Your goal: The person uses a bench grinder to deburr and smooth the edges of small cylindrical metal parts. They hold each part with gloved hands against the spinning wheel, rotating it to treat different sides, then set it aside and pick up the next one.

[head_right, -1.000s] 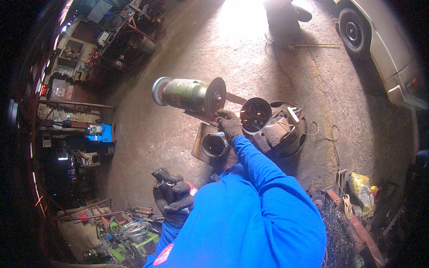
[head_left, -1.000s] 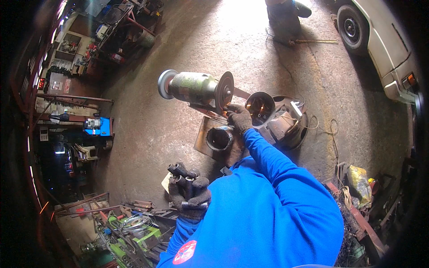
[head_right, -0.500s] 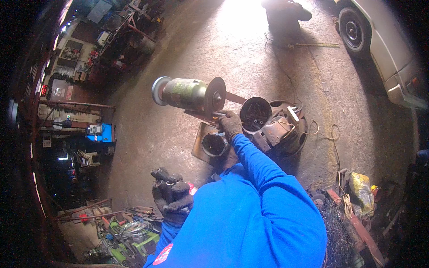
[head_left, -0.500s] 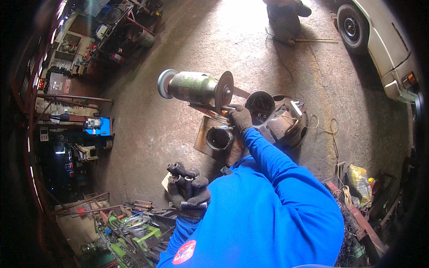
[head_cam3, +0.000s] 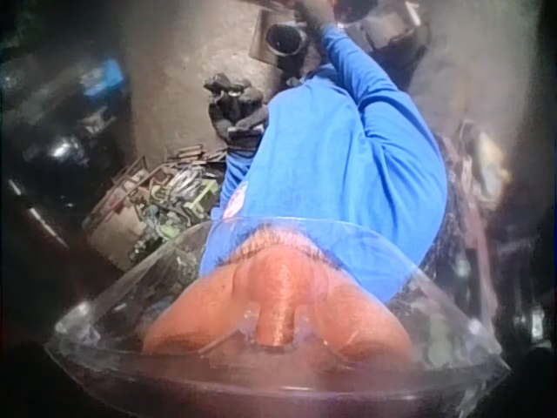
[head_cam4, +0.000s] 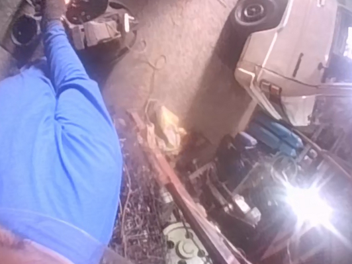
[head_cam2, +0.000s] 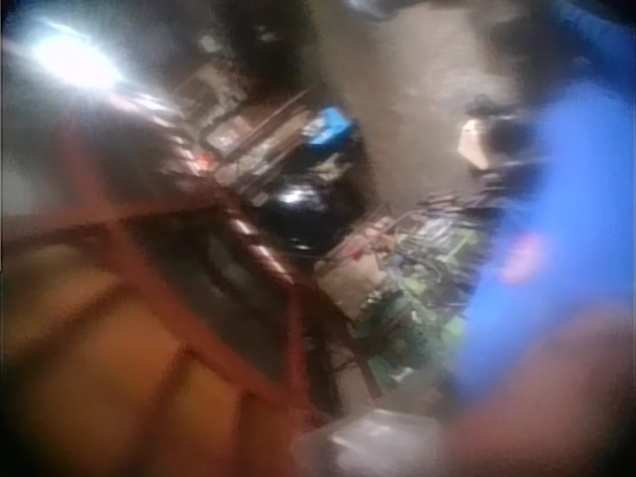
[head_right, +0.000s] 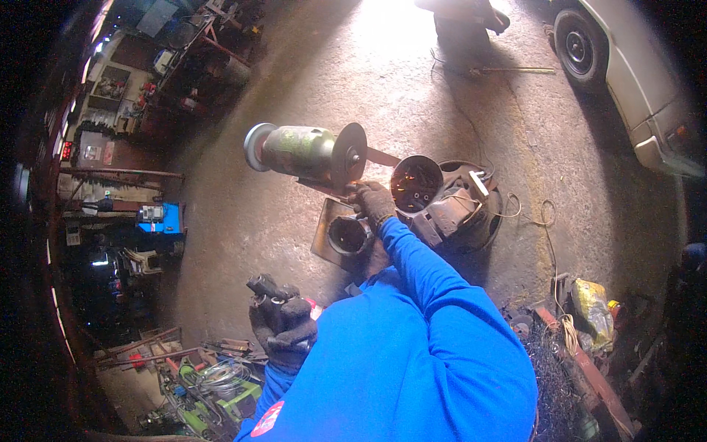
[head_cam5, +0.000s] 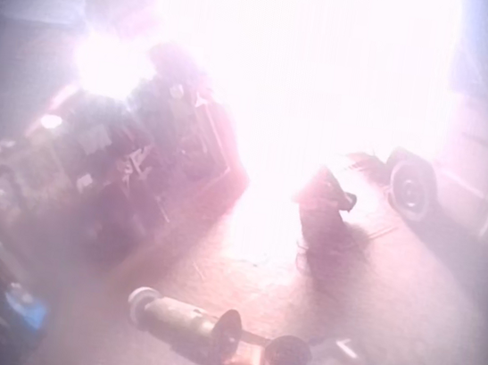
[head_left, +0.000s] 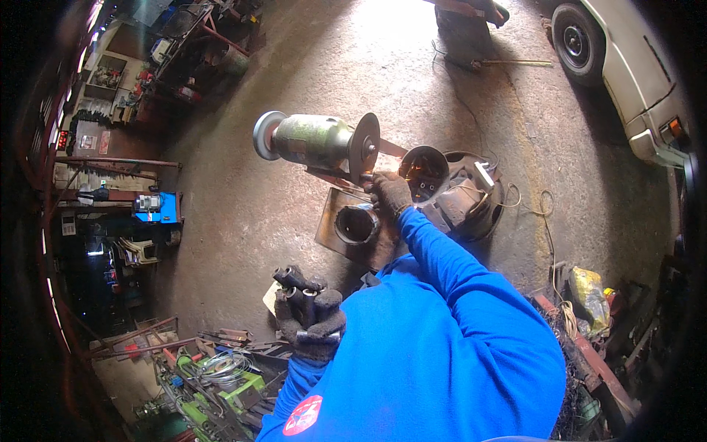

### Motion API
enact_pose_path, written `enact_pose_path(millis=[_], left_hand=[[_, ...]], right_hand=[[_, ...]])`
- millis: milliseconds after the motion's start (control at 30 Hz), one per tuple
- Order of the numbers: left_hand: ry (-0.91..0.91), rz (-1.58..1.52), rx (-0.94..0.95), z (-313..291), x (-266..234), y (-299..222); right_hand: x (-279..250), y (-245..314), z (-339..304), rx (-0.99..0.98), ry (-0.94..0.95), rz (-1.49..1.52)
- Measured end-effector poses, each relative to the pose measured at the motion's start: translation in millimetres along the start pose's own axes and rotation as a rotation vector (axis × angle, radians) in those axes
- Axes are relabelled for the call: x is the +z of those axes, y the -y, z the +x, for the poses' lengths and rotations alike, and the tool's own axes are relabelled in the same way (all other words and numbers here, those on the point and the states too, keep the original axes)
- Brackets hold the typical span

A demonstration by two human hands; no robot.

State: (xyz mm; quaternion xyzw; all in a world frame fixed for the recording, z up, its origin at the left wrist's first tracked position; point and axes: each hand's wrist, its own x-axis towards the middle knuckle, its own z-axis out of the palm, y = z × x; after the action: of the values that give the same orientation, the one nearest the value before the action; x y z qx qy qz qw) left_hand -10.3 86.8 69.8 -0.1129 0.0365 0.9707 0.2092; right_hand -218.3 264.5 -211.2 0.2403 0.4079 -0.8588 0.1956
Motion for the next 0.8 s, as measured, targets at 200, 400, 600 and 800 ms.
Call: enact_pose_path(millis=[200, 400, 600, 800], left_hand=[[0.023, 0.022, 0.037, 0, 7, 1], [-0.012, 0.003, 0.065, -21, 8, -19], [0.063, 0.017, 0.043, -39, 9, -36], [0.116, -0.049, -0.101, -63, 6, -52]], right_hand=[[8, 14, -30, -0.036, 0.098, 0.22], [29, 40, -108, -1.189, -0.047, -0.942], [55, 37, -150, -0.589, 0.243, -0.204], [75, 23, -179, -0.42, 0.43, 0.358]])
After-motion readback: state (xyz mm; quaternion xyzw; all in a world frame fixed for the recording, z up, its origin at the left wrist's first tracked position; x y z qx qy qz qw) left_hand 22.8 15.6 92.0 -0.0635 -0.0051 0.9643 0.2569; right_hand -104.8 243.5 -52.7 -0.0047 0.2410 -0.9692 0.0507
